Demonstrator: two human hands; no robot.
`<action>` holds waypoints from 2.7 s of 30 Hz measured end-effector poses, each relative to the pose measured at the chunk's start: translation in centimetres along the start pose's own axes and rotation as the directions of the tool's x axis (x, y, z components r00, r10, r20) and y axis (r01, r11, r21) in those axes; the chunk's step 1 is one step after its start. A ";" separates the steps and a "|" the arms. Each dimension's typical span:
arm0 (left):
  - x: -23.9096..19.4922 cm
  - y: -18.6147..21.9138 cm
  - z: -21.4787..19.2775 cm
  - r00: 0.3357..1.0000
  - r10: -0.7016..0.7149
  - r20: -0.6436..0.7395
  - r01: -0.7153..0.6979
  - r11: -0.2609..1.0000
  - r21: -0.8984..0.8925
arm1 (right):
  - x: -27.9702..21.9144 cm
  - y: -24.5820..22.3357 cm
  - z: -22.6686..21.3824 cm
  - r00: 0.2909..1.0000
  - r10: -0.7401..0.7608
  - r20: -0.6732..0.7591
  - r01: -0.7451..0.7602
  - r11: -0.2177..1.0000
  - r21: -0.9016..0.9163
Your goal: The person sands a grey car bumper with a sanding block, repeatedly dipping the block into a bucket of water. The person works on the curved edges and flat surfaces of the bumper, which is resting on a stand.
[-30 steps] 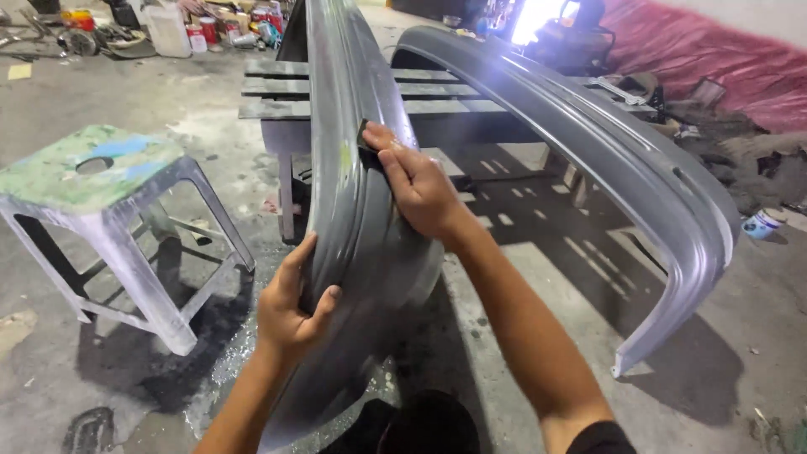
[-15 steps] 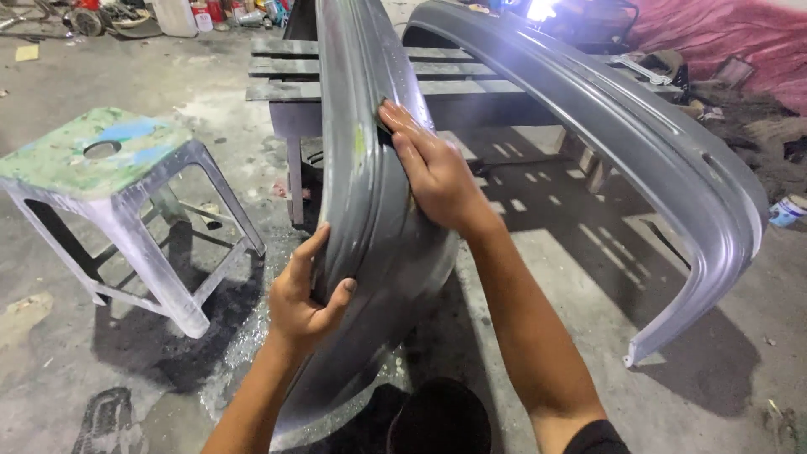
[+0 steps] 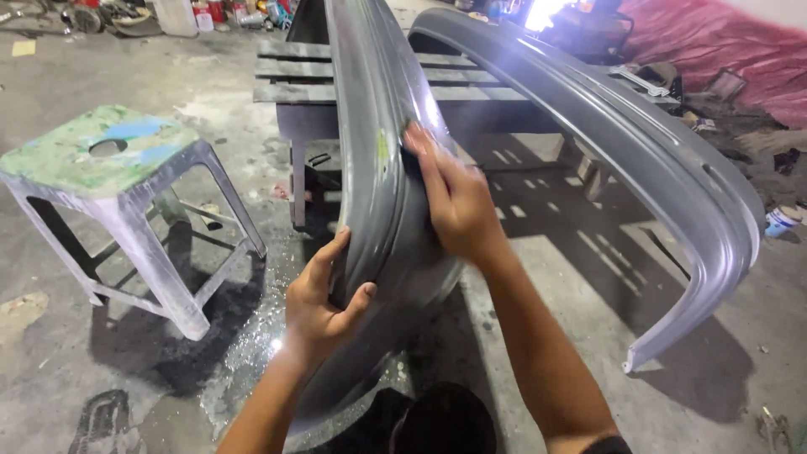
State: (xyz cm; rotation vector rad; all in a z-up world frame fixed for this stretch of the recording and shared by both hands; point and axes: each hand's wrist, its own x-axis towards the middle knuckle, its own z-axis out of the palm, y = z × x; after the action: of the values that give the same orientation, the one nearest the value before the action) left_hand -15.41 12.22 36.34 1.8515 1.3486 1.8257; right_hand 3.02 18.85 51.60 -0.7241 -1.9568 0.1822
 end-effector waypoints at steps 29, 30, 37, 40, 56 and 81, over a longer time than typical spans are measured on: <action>-0.3 0.7 -0.2 1.000 -0.005 0.014 0.004 0.999 0.052 | -7.7 -1.8 2.8 0.979 -0.160 -0.125 0.138 0.976 -0.168; -0.1 1.1 -0.2 1.000 0.008 0.013 -0.009 0.998 0.058 | -10.3 -2.4 3.3 0.969 -0.229 -0.092 0.201 0.949 -0.243; -1.3 -0.3 0.5 1.000 -0.012 0.021 0.011 0.998 0.055 | -0.1 3.4 1.1 0.985 -0.118 -0.124 0.104 0.988 -0.114; -0.7 -2.0 0.7 1.000 0.022 -0.006 -0.022 0.998 0.059 | -0.7 0.2 1.1 0.993 0.112 -0.029 -0.114 0.992 -0.051; -0.4 -0.3 0.4 0.999 0.042 -0.027 -0.041 0.998 0.049 | -5.0 -1.4 2.6 0.964 -0.158 -0.212 0.120 0.976 -0.180; -0.1 2.3 1.8 0.966 0.259 -0.017 -0.252 0.950 0.187 | -13.3 3.0 0.5 0.942 -0.333 0.038 0.331 0.909 -0.253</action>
State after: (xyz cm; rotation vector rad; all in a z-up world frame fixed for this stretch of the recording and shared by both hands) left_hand -12.76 11.64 37.49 2.1854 1.3886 1.9265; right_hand 8.06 13.89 39.89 -0.5396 -2.0864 -0.2863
